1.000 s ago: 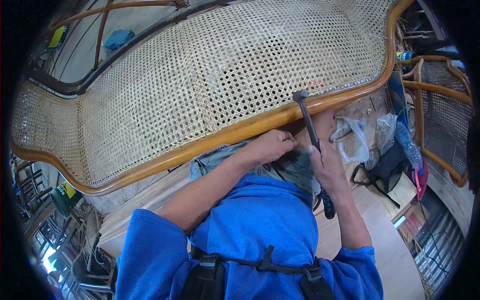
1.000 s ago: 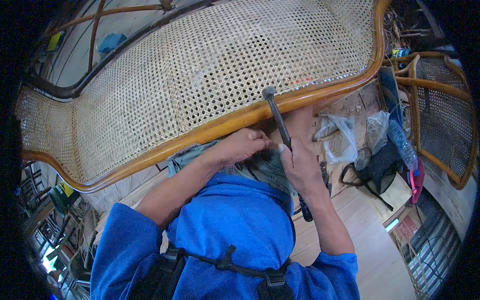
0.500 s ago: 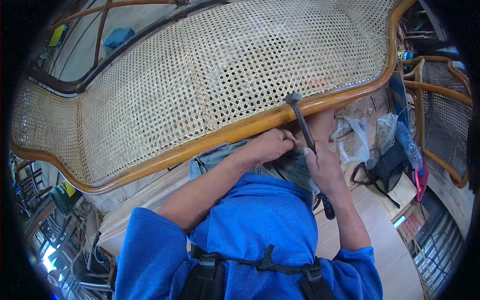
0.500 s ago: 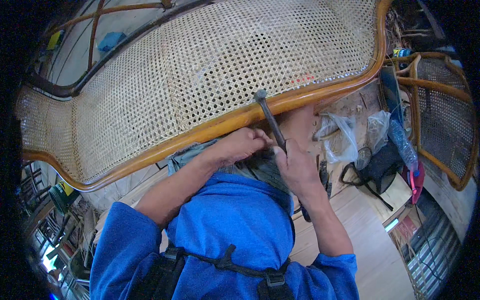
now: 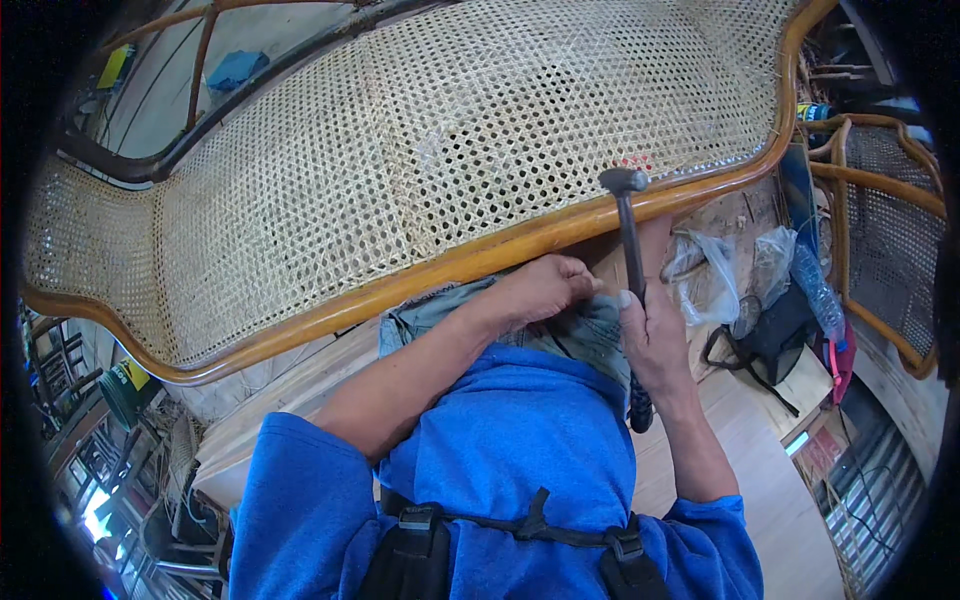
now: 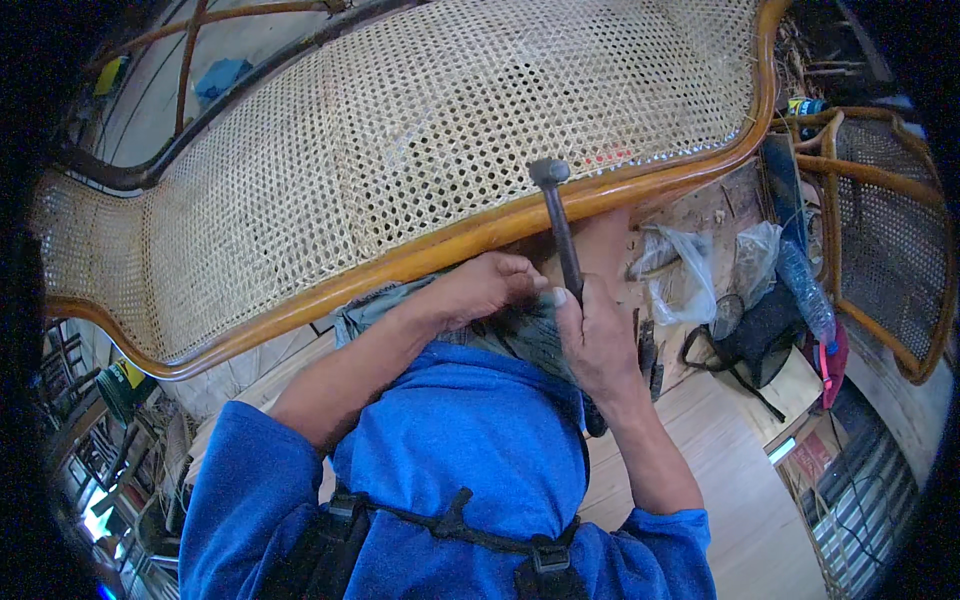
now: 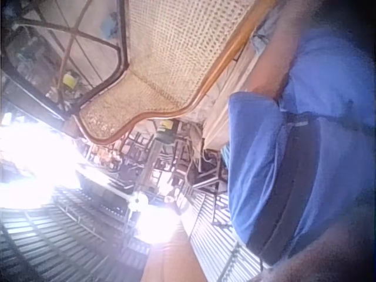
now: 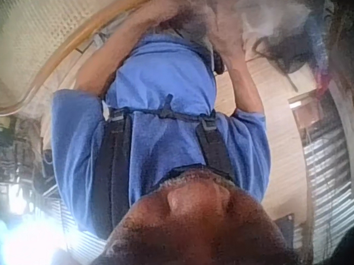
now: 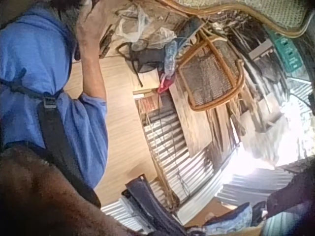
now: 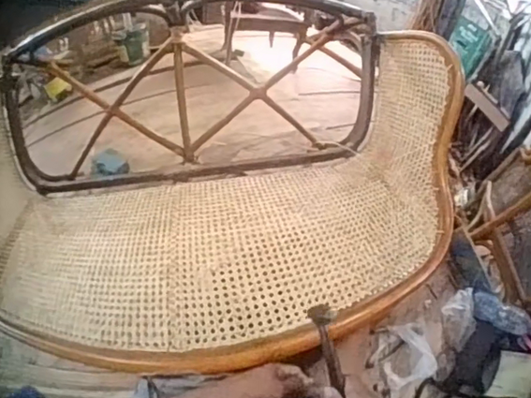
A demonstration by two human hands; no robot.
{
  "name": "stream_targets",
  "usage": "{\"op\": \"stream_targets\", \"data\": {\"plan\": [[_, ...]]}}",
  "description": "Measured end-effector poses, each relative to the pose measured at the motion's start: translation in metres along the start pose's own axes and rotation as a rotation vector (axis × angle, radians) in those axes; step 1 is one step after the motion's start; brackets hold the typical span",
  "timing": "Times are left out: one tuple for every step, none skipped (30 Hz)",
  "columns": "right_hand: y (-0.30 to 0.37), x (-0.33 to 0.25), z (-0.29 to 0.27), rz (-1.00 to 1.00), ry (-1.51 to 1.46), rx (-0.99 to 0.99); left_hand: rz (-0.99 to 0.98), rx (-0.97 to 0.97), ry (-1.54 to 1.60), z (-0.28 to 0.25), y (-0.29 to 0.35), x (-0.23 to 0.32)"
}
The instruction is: The person repairs a rattan chair by inserting small wooden pegs into the frame and tapping them in with a hammer. They repeatedly pick up pegs, position them in the holes along the chair's edge, and strike them to secure the woven seat.
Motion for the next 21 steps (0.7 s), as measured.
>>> {"op": "stream_targets", "data": {"plan": [[-0.002,0.003,0.005,-0.020,0.048,-0.033,0.005,0.012,-0.019,-0.001,0.001,0.002],[-0.006,0.011,0.011,-0.040,0.097,-0.067,0.009,0.025,-0.039,-0.001,0.002,0.004],[-0.009,0.011,0.015,-0.063,0.146,-0.099,0.017,0.038,-0.059,-0.002,0.002,0.007],[-0.007,0.013,0.013,-0.024,0.109,-0.108,0.011,0.031,-0.084,-0.001,0.003,0.009],[-0.005,0.011,0.009,0.015,0.072,-0.117,0.005,0.025,-0.109,-0.001,0.004,0.011],[-0.003,0.010,0.008,0.053,0.033,-0.132,-0.006,0.022,-0.131,-0.001,0.005,0.011],[-0.002,0.010,0.008,0.022,0.104,-0.105,0.046,0.023,-0.134,-0.001,0.003,0.011],[-0.002,0.012,0.011,-0.010,0.175,-0.077,0.098,0.025,-0.136,-0.001,-0.002,0.005],[-0.003,0.012,0.011,-0.043,0.244,-0.043,0.153,0.026,-0.145,0.001,0.001,0.013],[-0.004,0.014,0.011,-0.030,0.190,-0.068,0.153,0.026,-0.182,0.002,0.006,0.015],[-0.004,0.014,0.010,-0.020,0.136,-0.093,0.152,0.027,-0.219,0.004,0.014,0.017],[-0.006,0.016,0.010,-0.010,0.079,-0.110,0.155,0.027,-0.264,0.006,0.026,0.030],[-0.005,0.014,0.009,-0.055,0.077,-0.088,0.041,-0.018,-0.201,0.012,0.046,0.041],[-0.002,0.010,0.008,-0.108,0.075,-0.062,0.065,-0.083,-0.048,0.020,0.067,0.056],[-0.001,0.003,0.009,-0.175,0.061,-0.036,0.091,-0.133,0.098,0.026,0.089,0.069],[0.002,-0.004,0.019,-0.241,0.086,-0.082,0.122,-0.188,0.239,0.031,0.105,0.079],[0.008,-0.012,0.029,-0.308,0.113,-0.126,0.169,-0.198,0.300,0.030,0.117,0.087],[0.014,-0.021,0.040,-0.374,0.144,-0.167,0.217,-0.212,0.359,0.032,0.126,0.095],[0.019,-0.030,0.054,-0.400,0.136,-0.237,0.265,-0.231,0.420,0.034,0.133,0.105],[0.025,-0.043,0.069,-0.423,0.131,-0.305,0.264,-0.144,0.439,0.028,0.133,0.107],[0.028,-0.054,0.080,-0.448,0.133,-0.370,0.270,-0.061,0.458,0.022,0.130,0.108]]}}
Point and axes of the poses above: each hand's wrist, its own y-axis away from the middle knuckle, its own z-axis out of the palm, x = y × z, the point moved 10 cm from there along -y, towards the middle knuckle, and after that the axes turned 13 degrees about y, right-handed, at the moved point
